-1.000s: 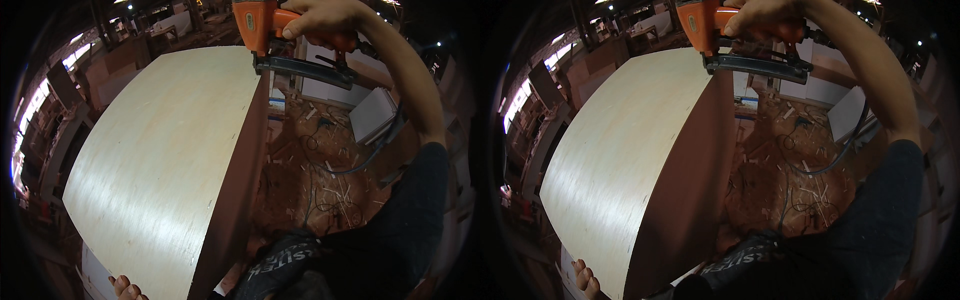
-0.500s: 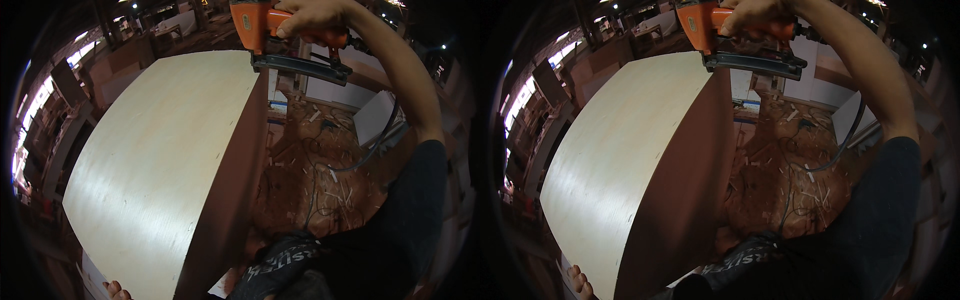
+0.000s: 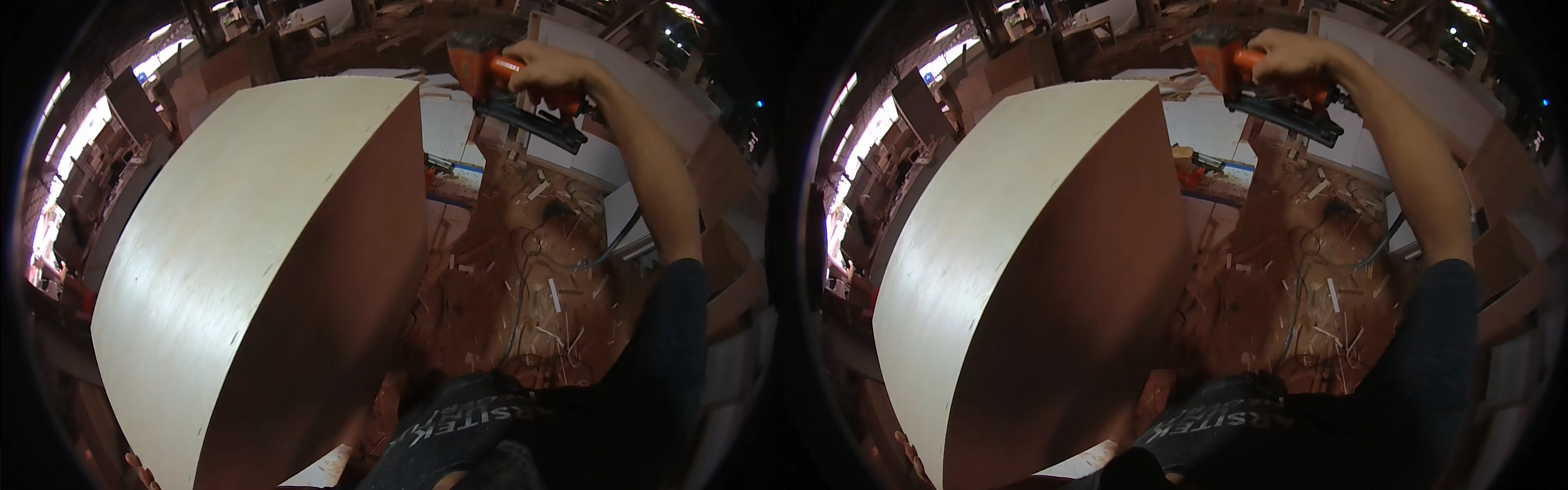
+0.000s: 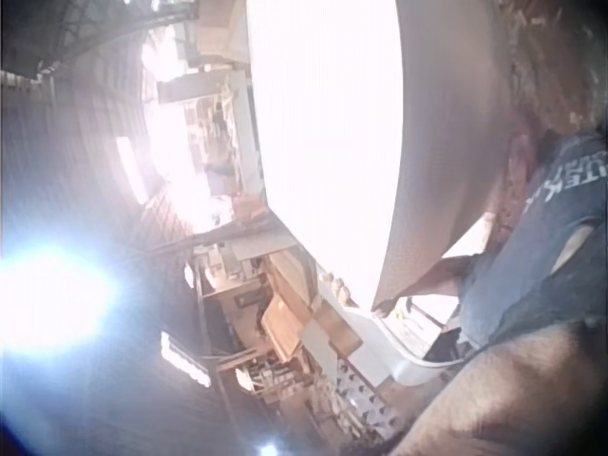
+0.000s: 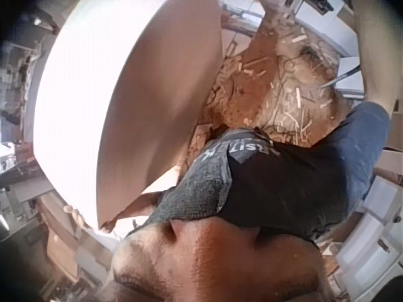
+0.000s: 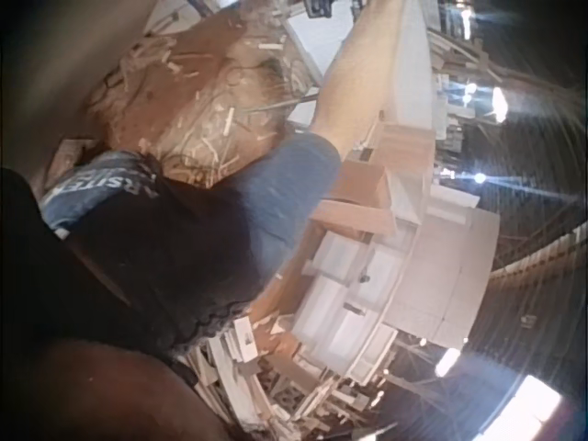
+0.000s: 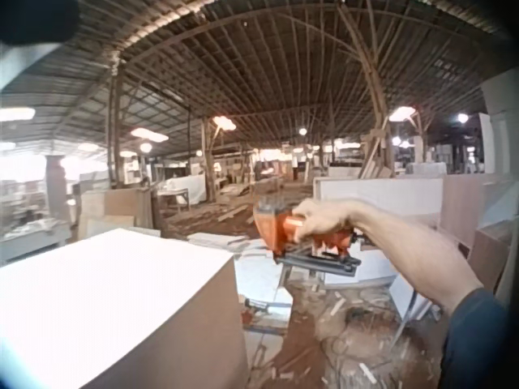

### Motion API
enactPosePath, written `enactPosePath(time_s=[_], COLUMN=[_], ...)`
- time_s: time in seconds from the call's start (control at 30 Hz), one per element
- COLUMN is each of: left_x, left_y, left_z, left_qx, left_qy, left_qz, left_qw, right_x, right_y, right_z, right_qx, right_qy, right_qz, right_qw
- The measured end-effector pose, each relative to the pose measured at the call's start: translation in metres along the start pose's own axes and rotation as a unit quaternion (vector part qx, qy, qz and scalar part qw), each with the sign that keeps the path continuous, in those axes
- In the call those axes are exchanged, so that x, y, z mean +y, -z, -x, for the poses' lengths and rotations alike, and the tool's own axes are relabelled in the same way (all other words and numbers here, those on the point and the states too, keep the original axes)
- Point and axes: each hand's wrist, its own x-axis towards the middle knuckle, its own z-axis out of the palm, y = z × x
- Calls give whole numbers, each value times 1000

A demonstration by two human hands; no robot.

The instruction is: The person assembles a wooden box by positioning plywood panels, marking them with a pencil, and securing them using a pneumatic nail gun.

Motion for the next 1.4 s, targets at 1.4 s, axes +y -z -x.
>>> enactPosePath(time_s=[1.4], left_x=[286], left_y=[-503], left_z=[182], left_qx=[188], left_qy=[668], left_qz=[-291], left_qw=[658], right_x=[274], right_y=[-323], right_z=[-423], right_qx=[-82], right_qy=[152], right_qz=[175], right_qw=[969])
